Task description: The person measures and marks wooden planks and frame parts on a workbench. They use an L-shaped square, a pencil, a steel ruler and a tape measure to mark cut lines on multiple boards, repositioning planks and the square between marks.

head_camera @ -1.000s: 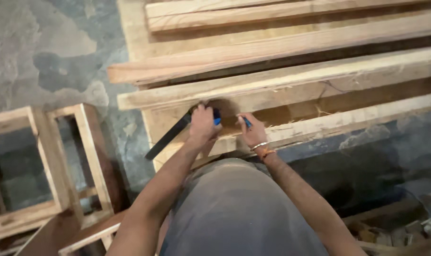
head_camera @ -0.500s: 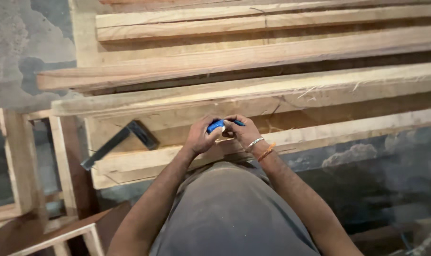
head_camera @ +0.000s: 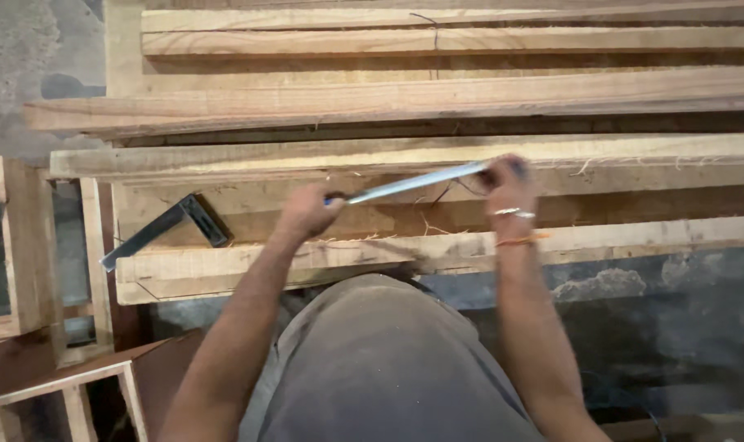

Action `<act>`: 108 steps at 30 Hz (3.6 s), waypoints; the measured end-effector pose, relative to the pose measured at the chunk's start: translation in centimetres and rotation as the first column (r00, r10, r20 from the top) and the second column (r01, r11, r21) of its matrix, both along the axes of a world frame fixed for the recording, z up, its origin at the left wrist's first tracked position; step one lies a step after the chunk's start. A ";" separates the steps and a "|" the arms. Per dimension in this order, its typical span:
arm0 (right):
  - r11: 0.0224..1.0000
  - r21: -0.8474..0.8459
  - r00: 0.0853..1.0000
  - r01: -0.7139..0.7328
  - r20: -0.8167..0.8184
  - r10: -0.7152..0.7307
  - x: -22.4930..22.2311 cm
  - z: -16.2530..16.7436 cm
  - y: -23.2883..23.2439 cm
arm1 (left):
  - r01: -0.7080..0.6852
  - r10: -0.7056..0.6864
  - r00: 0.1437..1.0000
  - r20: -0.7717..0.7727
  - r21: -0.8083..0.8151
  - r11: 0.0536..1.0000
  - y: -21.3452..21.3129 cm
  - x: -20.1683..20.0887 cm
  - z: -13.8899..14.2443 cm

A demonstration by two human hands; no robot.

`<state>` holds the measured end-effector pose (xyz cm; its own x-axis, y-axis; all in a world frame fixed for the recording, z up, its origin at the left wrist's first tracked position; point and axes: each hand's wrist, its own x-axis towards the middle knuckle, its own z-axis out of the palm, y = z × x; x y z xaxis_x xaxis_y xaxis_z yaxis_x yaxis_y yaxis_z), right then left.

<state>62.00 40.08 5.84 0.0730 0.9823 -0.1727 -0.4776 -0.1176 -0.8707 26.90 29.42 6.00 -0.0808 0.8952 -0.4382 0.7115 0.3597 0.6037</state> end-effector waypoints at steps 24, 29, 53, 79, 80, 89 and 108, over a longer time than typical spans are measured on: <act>0.792 -0.308 0.830 0.527 -0.015 -0.558 21.6 0.5 8.6 | 0.176 -0.089 0.947 -0.308 0.268 0.947 5.0 -2.8 4.5; 0.795 -0.224 0.824 0.564 0.090 -0.559 18.7 -0.9 10.2 | 0.126 -0.058 0.962 -0.265 0.248 0.960 8.1 3.6 4.6; 0.702 -0.346 0.777 0.623 0.381 -0.502 23.6 -0.3 12.1 | 0.139 -0.041 0.949 -0.311 0.301 0.944 8.1 11.1 6.0; 0.980 -0.095 0.963 -0.173 0.192 0.189 -2.7 -4.2 -3.7 | 0.143 0.080 0.921 -0.382 0.522 0.841 4.7 -6.0 1.3; 0.962 -0.135 0.953 -0.238 0.157 0.257 -4.9 -4.1 -4.0 | 0.136 0.094 0.917 -0.387 0.525 0.840 4.3 -7.3 1.1; 0.802 -0.152 0.749 -0.578 0.291 0.595 -22.7 -2.1 -7.6 | 0.113 0.144 0.893 -0.426 0.521 0.846 -1.4 -19.6 1.5; 0.781 -0.264 0.770 -0.565 0.171 0.615 -56.0 -5.3 -16.9 | 0.118 0.240 0.882 -0.405 0.684 0.720 -11.8 -51.5 -0.6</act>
